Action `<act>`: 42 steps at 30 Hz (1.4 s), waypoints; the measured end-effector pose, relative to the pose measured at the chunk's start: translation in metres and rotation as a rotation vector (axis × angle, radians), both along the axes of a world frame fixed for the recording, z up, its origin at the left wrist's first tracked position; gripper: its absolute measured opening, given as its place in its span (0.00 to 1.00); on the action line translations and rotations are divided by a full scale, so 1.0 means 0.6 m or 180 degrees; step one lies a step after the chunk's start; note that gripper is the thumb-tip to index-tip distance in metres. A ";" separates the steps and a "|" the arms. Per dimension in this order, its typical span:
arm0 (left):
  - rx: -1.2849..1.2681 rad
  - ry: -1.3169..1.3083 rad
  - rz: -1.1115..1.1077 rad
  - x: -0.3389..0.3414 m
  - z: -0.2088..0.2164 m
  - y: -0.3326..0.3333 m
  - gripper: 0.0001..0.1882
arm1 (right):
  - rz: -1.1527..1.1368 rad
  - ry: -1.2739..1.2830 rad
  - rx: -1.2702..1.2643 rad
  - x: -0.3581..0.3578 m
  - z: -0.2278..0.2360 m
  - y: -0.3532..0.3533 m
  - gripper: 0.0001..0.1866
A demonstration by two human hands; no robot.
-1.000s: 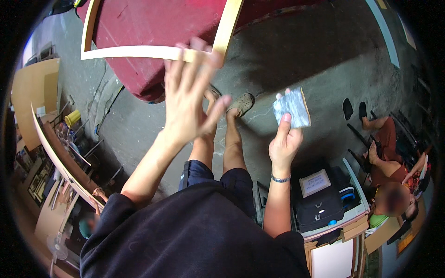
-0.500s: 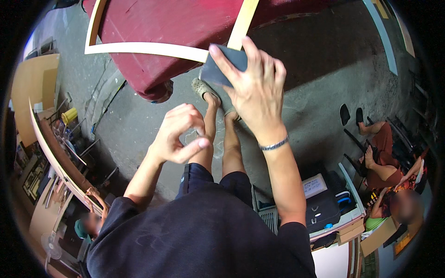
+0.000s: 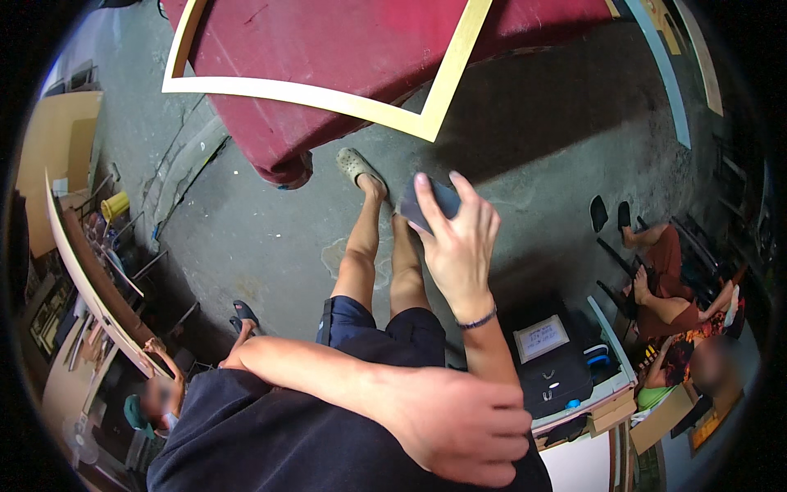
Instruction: The person sands a rectangular wooden frame with a sanding block, moving along the edges and corners. Another person briefly places a flat wooden panel on the workbench, which the person then removes. The person continues sanding the frame.
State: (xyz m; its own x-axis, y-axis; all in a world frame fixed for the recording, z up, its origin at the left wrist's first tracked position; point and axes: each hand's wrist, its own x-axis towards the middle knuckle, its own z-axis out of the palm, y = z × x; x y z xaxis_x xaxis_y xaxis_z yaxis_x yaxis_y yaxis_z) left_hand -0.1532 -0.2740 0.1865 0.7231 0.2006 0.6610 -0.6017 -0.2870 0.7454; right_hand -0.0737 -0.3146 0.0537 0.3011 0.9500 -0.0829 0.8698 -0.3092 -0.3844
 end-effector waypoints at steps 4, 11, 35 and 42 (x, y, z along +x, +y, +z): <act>0.0978 -0.0168 0.0183 -0.013 0.049 -0.061 0.08 | -0.0446 -0.0186 0.0845 0.054 0.014 0.071 0.29; 0.1804 -0.0886 -0.0721 -0.054 0.149 0.054 0.09 | -0.0089 -0.0018 0.0180 -0.012 0.016 0.027 0.36; 0.2868 0.2011 -0.0695 0.059 -0.204 0.463 0.17 | -0.5656 0.2976 0.3516 -0.215 -0.066 0.281 0.31; 0.3154 0.1086 -0.1181 0.183 -0.261 0.470 0.47 | -0.5420 0.1819 0.3406 -0.119 -0.089 0.331 0.28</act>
